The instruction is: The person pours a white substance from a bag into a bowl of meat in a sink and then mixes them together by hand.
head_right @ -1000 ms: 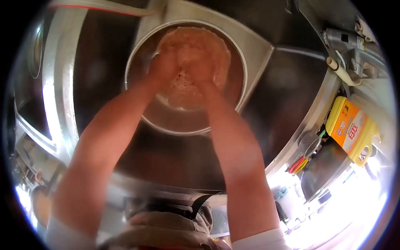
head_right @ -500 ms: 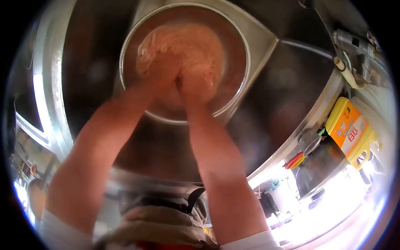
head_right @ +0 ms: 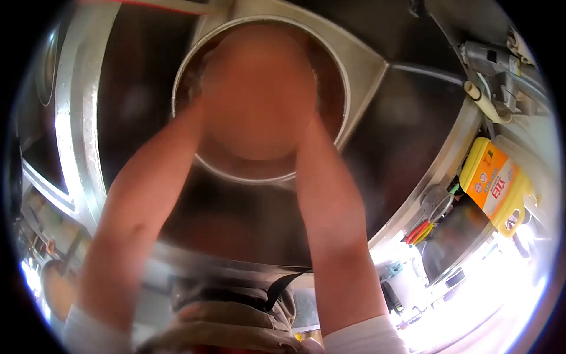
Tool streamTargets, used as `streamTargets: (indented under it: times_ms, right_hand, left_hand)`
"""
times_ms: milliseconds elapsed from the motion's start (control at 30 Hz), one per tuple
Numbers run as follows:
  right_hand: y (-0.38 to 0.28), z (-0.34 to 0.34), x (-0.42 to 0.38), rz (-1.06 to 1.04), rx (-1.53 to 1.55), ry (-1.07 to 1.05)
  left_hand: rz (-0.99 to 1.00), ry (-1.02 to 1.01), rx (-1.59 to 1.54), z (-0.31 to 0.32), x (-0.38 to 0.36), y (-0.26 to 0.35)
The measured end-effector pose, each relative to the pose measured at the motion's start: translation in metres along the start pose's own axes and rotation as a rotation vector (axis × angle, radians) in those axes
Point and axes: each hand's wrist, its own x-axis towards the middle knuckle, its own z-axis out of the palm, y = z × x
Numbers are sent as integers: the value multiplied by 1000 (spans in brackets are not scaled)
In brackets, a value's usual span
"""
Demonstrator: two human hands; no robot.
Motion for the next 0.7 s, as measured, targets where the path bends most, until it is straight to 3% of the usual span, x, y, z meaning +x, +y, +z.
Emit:
streamTargets:
  times_ms: [100,167,200,267,300,367,400,467,533,700]
  right_hand:
    - [-38,9,-15,171,395,-184]
    - [-13,2,-26,188,447,-270]
    - [16,-5,-33,138,364,-305]
    - [5,-9,-83,-57,-29,-472]
    - [5,-3,-102,-187,-293,-372]
    - [1,19,-119,-453,-824,-145]
    - [14,32,-113,-522,-920,-74]
    - [58,59,-90,-659,-1106,63]
    - [73,65,-50,-601,-1106,74]
    - [37,27,26,-314,-1007,-47]
  left_hand:
    - [116,-101,-95,38,-15,-44]
    - [207,-163,-166,53,-25,-59]
    - [223,-247,-146,47,-32,-56]
    - [217,-364,-14,38,-67,-45]
    - [200,-400,99,33,-94,-36]
    - [186,-200,406,33,-119,-16]
    - [231,-202,491,39,-115,-24]
    - [-177,-34,-8,53,-91,-14]
    - [-377,18,-340,59,-71,-11]
    - [-284,-123,-750,22,-42,23]
